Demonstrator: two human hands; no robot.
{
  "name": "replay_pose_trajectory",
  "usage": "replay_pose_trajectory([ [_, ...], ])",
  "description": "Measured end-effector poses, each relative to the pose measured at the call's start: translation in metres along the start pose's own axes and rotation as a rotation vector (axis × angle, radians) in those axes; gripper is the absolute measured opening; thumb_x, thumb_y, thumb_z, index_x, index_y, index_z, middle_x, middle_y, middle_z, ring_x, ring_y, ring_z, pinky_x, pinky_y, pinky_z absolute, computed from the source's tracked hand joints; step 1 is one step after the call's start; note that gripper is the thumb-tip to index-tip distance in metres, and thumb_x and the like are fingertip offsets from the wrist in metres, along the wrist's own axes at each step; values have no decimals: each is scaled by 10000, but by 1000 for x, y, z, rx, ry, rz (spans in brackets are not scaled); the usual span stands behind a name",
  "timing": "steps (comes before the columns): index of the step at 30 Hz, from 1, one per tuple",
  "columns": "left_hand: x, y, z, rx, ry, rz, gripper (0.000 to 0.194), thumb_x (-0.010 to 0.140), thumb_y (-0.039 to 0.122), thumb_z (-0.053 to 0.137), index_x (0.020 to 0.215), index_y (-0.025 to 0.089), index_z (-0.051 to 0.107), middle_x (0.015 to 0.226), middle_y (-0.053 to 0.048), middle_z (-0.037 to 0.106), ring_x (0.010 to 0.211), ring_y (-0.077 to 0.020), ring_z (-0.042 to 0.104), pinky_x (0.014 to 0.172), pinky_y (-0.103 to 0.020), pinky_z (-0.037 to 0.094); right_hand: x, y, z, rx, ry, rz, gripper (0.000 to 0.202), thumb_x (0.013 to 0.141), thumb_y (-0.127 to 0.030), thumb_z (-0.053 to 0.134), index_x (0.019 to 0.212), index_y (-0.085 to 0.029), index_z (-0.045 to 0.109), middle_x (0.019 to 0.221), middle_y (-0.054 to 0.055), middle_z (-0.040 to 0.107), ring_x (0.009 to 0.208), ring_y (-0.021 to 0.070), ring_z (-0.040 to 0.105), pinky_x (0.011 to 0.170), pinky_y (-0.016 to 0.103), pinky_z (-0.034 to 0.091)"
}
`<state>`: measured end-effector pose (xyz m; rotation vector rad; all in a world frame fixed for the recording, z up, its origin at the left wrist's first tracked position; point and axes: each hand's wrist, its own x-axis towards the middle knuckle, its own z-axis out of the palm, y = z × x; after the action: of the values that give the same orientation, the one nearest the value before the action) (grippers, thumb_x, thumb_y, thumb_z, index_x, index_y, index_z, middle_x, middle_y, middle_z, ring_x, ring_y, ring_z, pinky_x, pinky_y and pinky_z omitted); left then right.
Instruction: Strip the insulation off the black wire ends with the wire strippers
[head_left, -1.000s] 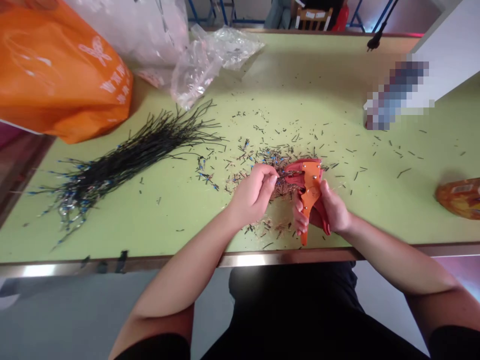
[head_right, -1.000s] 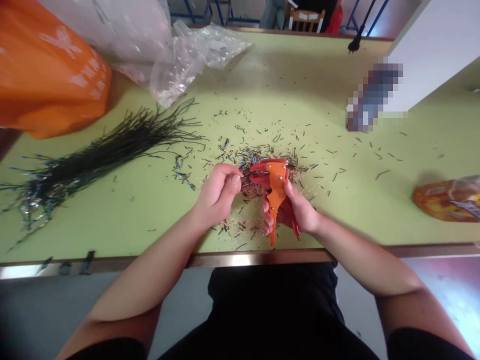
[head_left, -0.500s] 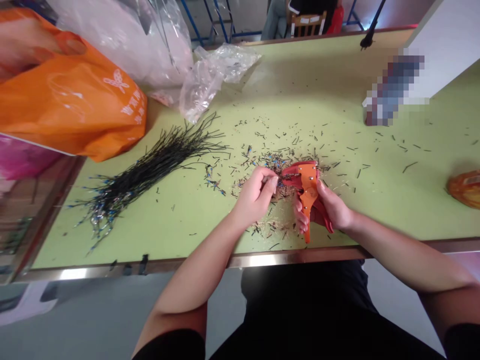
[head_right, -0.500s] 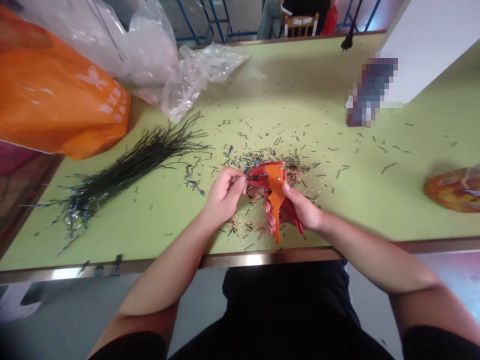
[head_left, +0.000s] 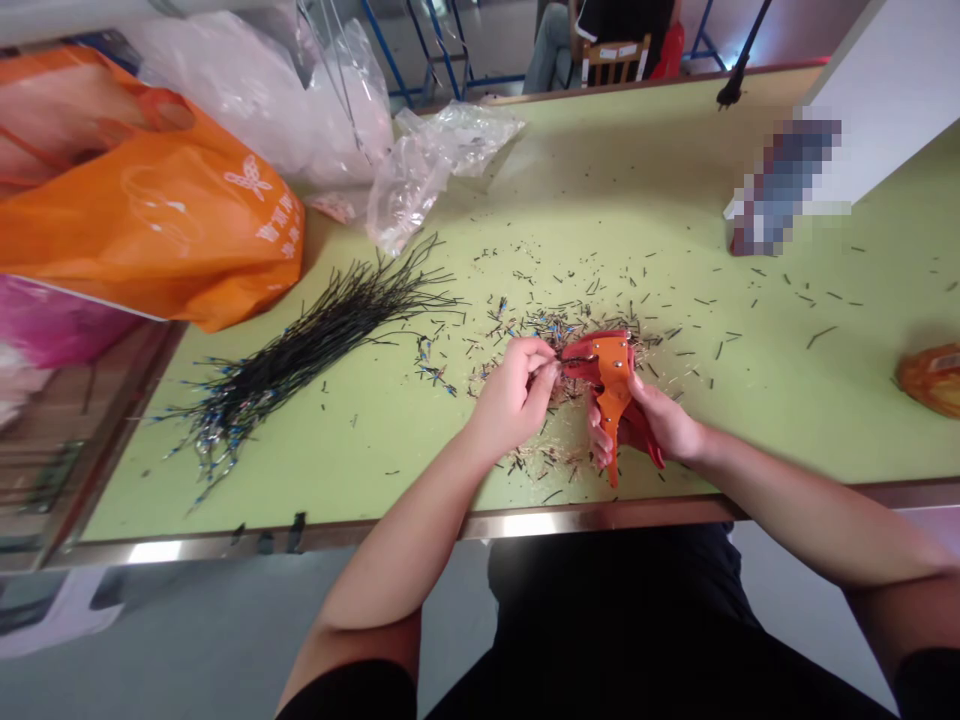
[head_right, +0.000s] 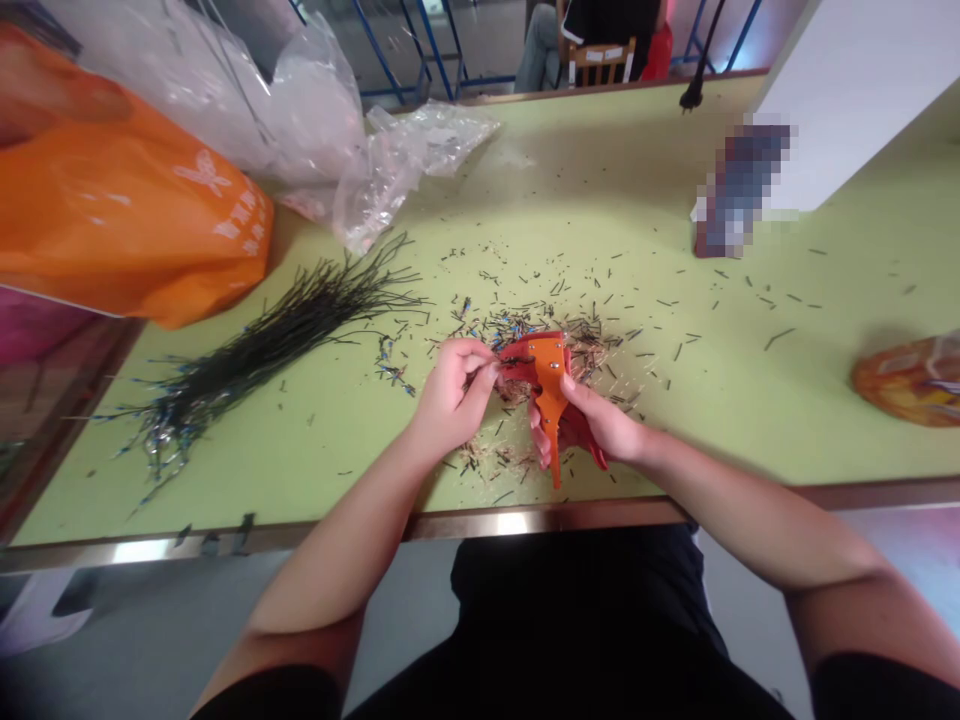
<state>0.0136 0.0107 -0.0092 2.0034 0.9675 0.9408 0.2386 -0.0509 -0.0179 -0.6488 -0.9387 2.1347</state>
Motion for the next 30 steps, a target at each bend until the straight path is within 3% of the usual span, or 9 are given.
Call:
replay_pose_trajectory([
  [7,-2,-2,0,6,-25,-3,107,1070,269,473,1165,236,437,754,35,628,641,-145,634,630,-304,466,-2,-5,6,-148,27,24,605,950,-786,595,972,-186,665,819,50,699,791,218,718,728,352,615],
  [13,-2,0,-4,61,-51,5,112,1057,271,475,1158,231,443,746,45,624,637,-142,627,638,-296,457,-3,-3,5,-69,24,56,633,942,-821,562,972,-194,639,797,54,704,777,235,720,713,371,611],
  [21,0,2,-6,86,-59,-11,119,1045,274,484,1154,227,473,791,23,656,668,-149,660,661,-289,470,-1,1,6,-45,69,51,631,946,-808,569,884,-183,638,668,13,648,640,204,677,663,354,592],
  [30,0,6,-7,123,-74,-40,130,1055,303,469,1157,228,496,757,31,666,660,-159,658,662,-294,454,3,11,17,-80,179,8,613,943,-791,589,751,-210,556,538,-61,492,457,141,531,505,290,473],
])
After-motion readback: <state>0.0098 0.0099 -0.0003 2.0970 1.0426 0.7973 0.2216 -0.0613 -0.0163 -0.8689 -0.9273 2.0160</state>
